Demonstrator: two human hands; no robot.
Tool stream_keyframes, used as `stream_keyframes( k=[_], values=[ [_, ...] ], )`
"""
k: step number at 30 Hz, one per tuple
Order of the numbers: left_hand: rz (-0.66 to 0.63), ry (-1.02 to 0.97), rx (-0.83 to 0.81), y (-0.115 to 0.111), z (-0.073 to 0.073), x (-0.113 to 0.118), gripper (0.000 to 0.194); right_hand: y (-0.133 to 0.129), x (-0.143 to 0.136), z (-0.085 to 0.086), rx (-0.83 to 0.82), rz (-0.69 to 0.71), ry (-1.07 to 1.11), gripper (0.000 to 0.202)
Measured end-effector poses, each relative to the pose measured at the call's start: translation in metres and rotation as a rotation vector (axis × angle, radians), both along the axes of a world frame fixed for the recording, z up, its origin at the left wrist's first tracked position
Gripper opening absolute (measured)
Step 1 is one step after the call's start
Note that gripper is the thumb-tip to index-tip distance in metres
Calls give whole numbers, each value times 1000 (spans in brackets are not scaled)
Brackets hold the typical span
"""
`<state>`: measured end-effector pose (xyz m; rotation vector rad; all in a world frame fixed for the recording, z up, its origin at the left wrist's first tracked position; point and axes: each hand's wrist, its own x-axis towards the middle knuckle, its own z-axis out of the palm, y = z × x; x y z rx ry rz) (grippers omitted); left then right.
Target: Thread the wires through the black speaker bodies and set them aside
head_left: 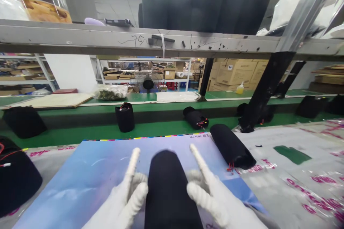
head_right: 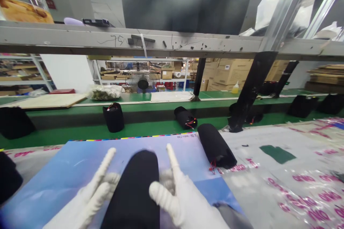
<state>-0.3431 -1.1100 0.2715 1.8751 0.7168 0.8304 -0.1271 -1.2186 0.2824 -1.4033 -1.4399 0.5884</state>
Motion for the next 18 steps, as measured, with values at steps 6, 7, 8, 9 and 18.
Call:
stream_keyframes(
  k=[6, 7, 8, 9, 18],
  values=[
    [18, -126, 49, -4, 5, 3, 89, -2, -21, -30, 181, 20, -77, 98],
    [34, -116, 57, -4, 3, 4, 83, -2, -24, -38, 217, 10, -136, 99],
    [43, -112, 60, -4, 1, 6, 80, -2, -25, -46, 242, -2, -169, 102],
    [47, -106, 64, -3, -2, 7, 80, -2, -26, -53, 249, -18, -186, 104],
    [-73, -71, 173, 15, 21, -11, 43, 3, -14, -52, 242, -31, 0, 80]
  ],
)
